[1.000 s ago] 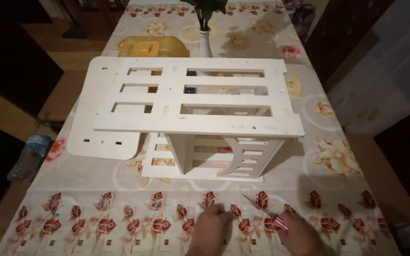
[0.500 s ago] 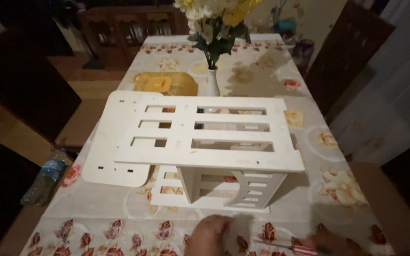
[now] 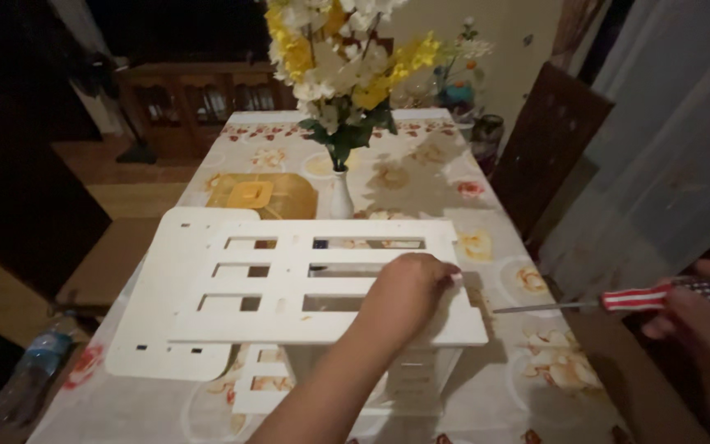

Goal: The person uses a screwdriver to fasten screws into a white plastic shelving unit on a dining table. They repeatedly align and tighten screws at multiple locations, occasionally repositioning the unit to access different sides. The task continues without showing completion.

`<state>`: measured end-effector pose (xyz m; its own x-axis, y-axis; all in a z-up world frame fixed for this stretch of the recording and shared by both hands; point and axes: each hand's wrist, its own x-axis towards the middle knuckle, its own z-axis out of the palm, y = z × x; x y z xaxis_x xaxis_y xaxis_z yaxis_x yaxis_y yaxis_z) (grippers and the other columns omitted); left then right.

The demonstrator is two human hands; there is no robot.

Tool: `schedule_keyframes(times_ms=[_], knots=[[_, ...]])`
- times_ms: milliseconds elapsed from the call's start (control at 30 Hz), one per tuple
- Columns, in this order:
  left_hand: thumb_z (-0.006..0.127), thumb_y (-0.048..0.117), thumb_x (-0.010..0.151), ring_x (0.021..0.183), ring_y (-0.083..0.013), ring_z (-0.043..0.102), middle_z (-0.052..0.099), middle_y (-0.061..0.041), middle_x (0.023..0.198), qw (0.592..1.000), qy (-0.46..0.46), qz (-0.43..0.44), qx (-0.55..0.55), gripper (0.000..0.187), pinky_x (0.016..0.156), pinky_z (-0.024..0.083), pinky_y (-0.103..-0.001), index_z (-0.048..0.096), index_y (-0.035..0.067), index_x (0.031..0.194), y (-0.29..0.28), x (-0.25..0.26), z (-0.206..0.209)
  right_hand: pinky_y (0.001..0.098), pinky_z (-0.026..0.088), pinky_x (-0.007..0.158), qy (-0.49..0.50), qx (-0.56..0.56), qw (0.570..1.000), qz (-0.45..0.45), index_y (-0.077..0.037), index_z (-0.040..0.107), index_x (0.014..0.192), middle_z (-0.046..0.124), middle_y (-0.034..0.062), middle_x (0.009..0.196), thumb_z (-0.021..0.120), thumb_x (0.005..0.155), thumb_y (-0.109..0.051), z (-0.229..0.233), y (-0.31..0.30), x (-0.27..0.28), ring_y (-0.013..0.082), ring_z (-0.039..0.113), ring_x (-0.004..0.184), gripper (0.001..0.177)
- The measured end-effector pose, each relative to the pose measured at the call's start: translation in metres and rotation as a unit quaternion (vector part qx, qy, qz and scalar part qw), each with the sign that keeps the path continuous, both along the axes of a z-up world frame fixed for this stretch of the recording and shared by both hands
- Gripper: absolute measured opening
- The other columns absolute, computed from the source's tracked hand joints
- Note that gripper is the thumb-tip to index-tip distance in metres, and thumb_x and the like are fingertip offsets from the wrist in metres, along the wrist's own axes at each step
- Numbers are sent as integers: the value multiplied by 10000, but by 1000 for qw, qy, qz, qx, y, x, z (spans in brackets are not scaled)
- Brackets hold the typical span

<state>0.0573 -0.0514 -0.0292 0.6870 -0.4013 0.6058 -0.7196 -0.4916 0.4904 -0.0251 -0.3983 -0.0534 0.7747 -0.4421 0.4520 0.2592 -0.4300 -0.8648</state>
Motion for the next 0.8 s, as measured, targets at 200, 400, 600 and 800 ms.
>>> schedule_keyframes(times_ms=[200, 400, 600, 800], knots=[[713, 131, 832, 888, -360, 721, 753, -180, 944, 997, 53, 45, -25, 317, 836, 553, -449, 756, 93, 1144, -9, 41, -20, 407, 590, 792, -36, -33, 999, -16, 93, 403, 1433, 663, 219, 1048, 576, 1143, -73, 10, 19, -8, 252, 688, 881, 377], [704, 122, 829, 889, -348, 729, 751, -190, 950, 996, 64, 17, -52, 360, 826, 560, -427, 745, 97, 1186, -12, 47, -23, 373, 609, 772, -63, -18, 998, -3, 70, 383, 1453, 636, 214, 1110, 581, 1085, -37, 37, 50, 9, 229, 687, 886, 431], [658, 78, 845, 888, -358, 714, 738, -202, 928, 1000, 13, 10, 23, 373, 817, 553, -442, 732, 90, 1211, -21, 50, -19, 367, 608, 787, -101, 51, 988, 108, 49, 393, 1465, 642, 178, 1141, 541, 1096, -14, 62, 87, 30, 217, 690, 866, 402], [589, 36, 864, 886, -366, 701, 714, -205, 915, 995, 20, 54, 84, 430, 818, 551, -457, 713, 111, 1268, -21, 50, -17, 329, 590, 805, -83, 47, 989, 112, 30, 411, 1449, 645, 149, 1122, 550, 1087, -21, 71, 105, 34, 181, 677, 868, 391]])
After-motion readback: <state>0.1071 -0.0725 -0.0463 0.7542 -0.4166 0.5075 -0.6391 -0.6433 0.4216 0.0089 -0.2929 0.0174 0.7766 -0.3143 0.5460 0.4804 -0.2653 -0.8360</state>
